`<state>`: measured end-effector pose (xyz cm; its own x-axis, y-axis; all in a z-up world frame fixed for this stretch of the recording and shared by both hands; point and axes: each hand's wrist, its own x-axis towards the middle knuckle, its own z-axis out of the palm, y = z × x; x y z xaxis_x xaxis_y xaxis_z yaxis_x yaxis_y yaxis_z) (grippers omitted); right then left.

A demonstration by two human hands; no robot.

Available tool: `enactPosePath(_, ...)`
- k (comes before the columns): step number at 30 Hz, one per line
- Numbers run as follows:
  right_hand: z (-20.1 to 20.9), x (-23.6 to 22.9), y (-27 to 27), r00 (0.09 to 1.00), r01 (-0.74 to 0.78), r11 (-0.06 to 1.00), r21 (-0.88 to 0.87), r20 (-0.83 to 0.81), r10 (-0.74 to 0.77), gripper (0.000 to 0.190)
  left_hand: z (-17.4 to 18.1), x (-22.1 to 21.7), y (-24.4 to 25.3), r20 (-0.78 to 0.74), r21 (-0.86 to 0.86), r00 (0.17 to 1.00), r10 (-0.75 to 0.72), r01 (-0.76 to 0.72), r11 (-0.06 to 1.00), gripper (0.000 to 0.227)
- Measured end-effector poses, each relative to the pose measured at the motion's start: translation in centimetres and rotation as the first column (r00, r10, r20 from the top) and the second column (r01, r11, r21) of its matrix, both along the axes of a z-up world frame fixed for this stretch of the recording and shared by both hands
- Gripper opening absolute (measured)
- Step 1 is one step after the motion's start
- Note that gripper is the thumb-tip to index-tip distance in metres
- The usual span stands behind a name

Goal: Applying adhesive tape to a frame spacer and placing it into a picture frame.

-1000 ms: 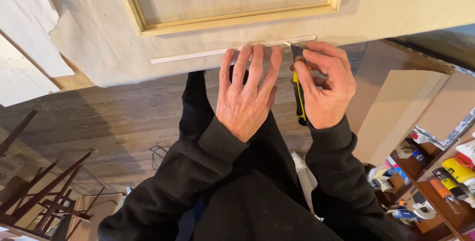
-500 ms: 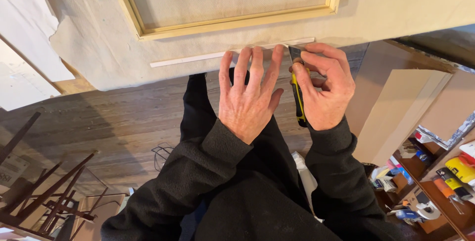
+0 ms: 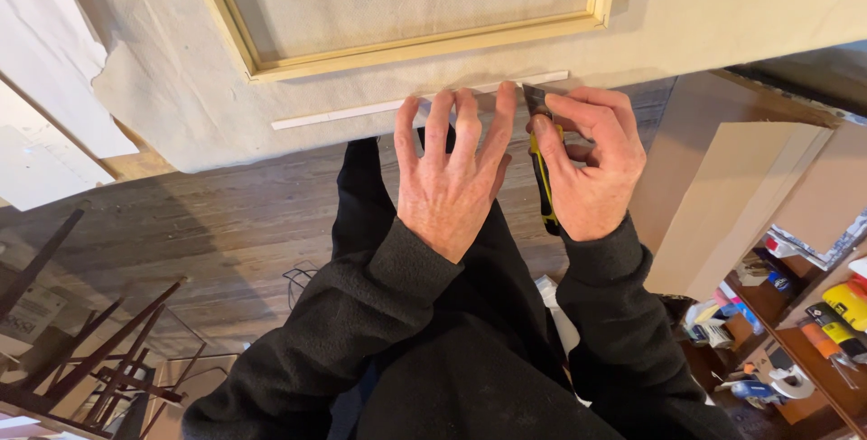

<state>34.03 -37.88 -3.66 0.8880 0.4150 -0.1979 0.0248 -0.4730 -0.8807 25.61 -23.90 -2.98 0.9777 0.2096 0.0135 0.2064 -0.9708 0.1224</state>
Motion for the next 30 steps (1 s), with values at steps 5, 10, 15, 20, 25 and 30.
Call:
enactPosePath(5,0.3,0.0,0.1,1.000,-0.001,1.000,-0.013,-0.008,0.001,0.013,-0.7,-0.1,-0.3,0.021,0.033,1.000,0.005,-0.006,0.999,0.081)
enactPosePath(10,0.1,0.3,-0.1,1.000,0.007,1.000,-0.018,0.027,-0.006,0.013,-1.0,0.1,-0.3,0.044,0.054,0.999,0.001,-0.004,0.999,0.061)
enactPosePath(15,-0.3,0.4,-1.8,0.997,0.057,0.997,0.052,0.046,-0.060,0.016,-1.3,0.2,-0.4,0.057,0.124,0.998,-0.018,0.011,0.992,0.058)
enactPosePath(20,1.0,-1.2,-1.8,0.992,0.126,0.988,0.085,-0.022,-0.125,0.019,-1.0,-0.3,-0.2,0.099,0.054,0.995,-0.020,0.014,0.998,0.055)
enactPosePath(25,1.4,-5.3,-1.1,0.980,0.163,0.983,0.089,-0.127,-0.151,0.025,1.4,-2.4,1.7,0.152,-0.287,0.987,0.057,-0.011,0.958,0.058)
enactPosePath(30,2.8,-10.4,4.9,0.974,0.132,0.989,0.063,-0.197,-0.117,0.027,4.5,-9.7,6.4,0.218,-0.436,0.969,0.116,-0.010,0.900,0.037)
